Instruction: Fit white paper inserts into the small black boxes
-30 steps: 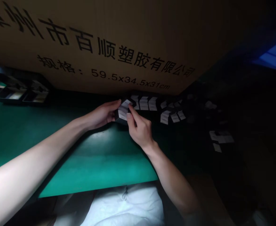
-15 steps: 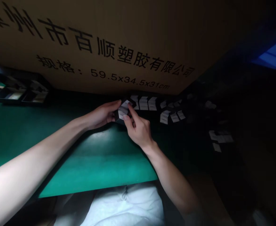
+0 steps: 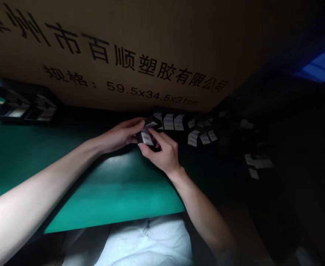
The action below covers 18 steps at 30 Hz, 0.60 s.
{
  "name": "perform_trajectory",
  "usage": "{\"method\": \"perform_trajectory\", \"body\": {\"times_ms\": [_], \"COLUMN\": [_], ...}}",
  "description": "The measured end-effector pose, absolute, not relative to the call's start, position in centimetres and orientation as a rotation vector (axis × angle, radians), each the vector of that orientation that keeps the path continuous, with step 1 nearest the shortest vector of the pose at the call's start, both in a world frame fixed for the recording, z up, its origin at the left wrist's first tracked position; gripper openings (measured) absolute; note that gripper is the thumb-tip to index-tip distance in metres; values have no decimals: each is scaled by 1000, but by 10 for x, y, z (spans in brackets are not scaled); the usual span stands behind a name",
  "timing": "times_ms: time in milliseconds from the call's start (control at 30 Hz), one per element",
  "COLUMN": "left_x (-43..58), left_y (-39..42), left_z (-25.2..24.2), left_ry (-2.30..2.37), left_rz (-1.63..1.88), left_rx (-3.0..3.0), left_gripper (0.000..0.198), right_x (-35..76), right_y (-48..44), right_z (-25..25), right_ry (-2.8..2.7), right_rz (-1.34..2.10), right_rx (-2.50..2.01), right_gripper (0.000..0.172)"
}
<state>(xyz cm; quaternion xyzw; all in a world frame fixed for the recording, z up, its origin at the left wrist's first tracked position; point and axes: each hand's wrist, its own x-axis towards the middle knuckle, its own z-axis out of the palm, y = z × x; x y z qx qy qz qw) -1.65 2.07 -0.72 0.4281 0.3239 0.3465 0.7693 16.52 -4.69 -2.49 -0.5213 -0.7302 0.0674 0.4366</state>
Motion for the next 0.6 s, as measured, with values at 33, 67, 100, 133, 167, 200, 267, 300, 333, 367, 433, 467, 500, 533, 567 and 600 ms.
{"method": "perform_trajectory", "body": {"times_ms": [33,67,100,133,167,200,267,300,333,367,433,467,500,533,567,600], "left_x": [-17,-19,-19,-20,-20,-20,-19,-19,-18,-18,-18,-18,-18,-18,-18,-18], "left_y": [21,21,21,21,22,22,23,23,24,24,26,26,27,27,27,27], "left_z": [-8,-8,-9,-9,-9,-9,-9,-9,-10,-10,-11,-12,-12,-12,-12,-11], "left_ry": [721,745,765,776,776,766,737,726,715,701,675,664,658,658,662,667], "left_rz": [757,764,767,765,758,749,735,731,728,722,704,695,688,683,681,678], "left_rx": [947,969,994,1018,1040,1057,1064,1055,1038,1018,985,975,969,966,965,964], "left_gripper": [46,51,54,55,55,55,54,53,53,54,55,55,54,54,53,52], "right_x": [165,165,165,166,167,169,173,175,178,182,190,195,202,210,219,230], "right_y": [-47,-47,-47,-48,-49,-52,-61,-68,-76,-86,-110,-123,-136,-148,-160,-171], "right_z": [-24,-24,-23,-22,-21,-21,-20,-20,-20,-20,-22,-23,-25,-26,-28,-29], "right_ry": [-1810,-1809,-1809,-1809,-1809,-1808,-1801,-1794,-1795,-1807,-1863,-1895,-1919,-1932,-1938,-1938], "right_rz": [168,183,210,248,291,334,401,407,397,368,269,216,171,139,121,111], "right_rx": [-1287,-1285,-1287,-1291,-1293,-1295,-1305,-1311,-1319,-1329,-1344,-1352,-1363,-1381,-1405,-1437], "right_gripper": [44,40,37,37,37,37,37,37,36,34,29,26,25,26,28,30]}}
